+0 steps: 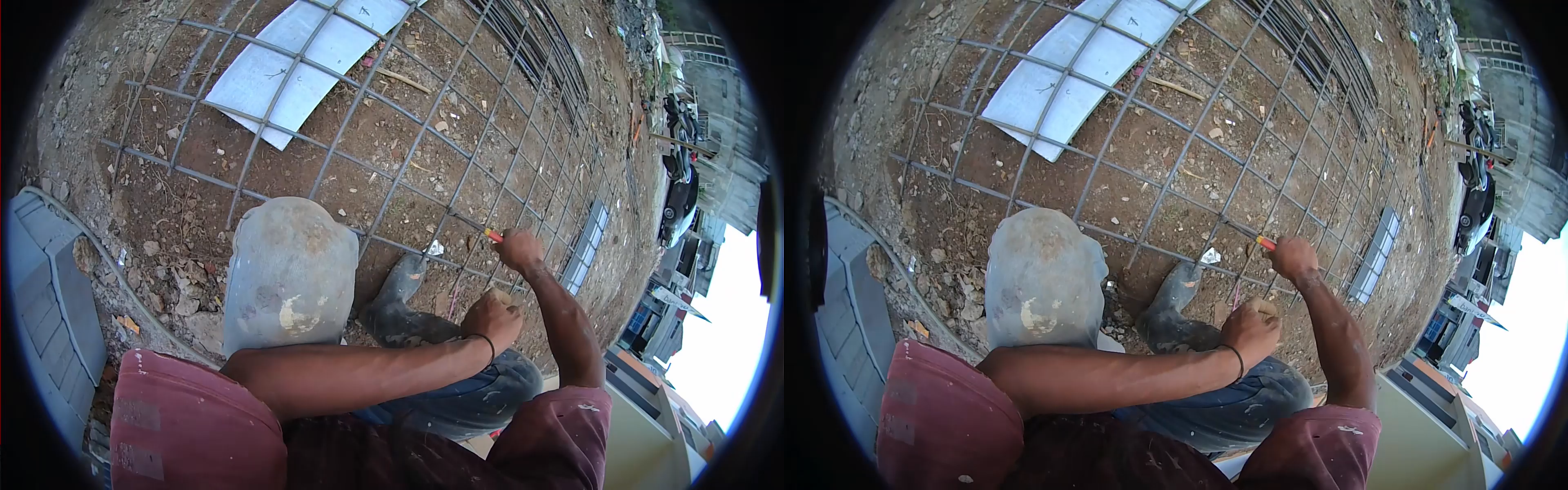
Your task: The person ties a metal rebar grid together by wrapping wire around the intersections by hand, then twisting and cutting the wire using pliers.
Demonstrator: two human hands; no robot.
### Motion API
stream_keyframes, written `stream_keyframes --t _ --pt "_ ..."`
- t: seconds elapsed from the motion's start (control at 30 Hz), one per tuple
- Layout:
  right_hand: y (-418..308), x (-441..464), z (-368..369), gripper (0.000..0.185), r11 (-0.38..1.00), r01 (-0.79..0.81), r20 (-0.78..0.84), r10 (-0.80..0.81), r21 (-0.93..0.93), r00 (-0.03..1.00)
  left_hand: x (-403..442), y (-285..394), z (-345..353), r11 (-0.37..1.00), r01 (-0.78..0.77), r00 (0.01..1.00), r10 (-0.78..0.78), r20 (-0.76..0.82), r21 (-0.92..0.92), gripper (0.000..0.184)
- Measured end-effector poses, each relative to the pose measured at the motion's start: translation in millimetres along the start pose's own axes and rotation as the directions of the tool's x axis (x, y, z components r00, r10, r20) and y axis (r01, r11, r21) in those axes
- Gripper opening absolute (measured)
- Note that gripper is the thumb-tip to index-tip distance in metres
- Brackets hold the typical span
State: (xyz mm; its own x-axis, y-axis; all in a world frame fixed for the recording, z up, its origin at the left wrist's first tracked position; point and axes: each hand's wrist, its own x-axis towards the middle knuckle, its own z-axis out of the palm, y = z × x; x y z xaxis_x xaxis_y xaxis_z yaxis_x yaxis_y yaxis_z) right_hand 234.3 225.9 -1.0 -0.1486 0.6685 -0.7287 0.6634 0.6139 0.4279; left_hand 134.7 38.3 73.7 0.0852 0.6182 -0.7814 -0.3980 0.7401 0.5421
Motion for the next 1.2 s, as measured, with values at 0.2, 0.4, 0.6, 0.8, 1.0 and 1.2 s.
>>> stream_keyframes --t 0.2,0.4,0.6,0.8,1.0,1.2 --pt "28.8 39.3 42.4 0.033 0.989 0.117 -0.119 -0.105 0.095 0.987 3.3 6.1 -0.7 1.000 -0.012 1.000 0.011 0.027 0.017 0.029" --pt "42.2 61.7 63.2 0.034 0.974 0.194 -0.165 -0.174 0.114 0.971 21.7 -3.3 7.7 0.999 -0.026 1.000 0.026 0.007 0.025 0.029" --pt "36.5 23.4 12.9 0.028 0.648 -0.281 0.562 -0.277 0.708 0.780 21.3 6.8 7.3 1.000 0.023 1.000 -0.023 -0.005 -0.019 0.027" --pt "3.1 -1.0 -27.6 0.024 0.547 -0.325 0.544 -0.300 0.771 0.784 23.9 10.0 7.3 1.000 -0.012 0.999 0.012 -0.053 -0.016 0.025" --pt "-4.3 -20.0 -31.8 0.044 0.838 0.546 -0.192 -0.537 -0.013 0.821 7.1 23.8 -2.7 0.998 -0.012 1.000 0.013 0.014 -0.069 0.024" --pt "-17.0 -23.7 -56.6 0.036 0.676 0.377 -0.238 -0.634 -0.634 0.736 8.6 27.5 -4.8 0.998 0.005 1.000 -0.004 0.018 -0.062 0.024"
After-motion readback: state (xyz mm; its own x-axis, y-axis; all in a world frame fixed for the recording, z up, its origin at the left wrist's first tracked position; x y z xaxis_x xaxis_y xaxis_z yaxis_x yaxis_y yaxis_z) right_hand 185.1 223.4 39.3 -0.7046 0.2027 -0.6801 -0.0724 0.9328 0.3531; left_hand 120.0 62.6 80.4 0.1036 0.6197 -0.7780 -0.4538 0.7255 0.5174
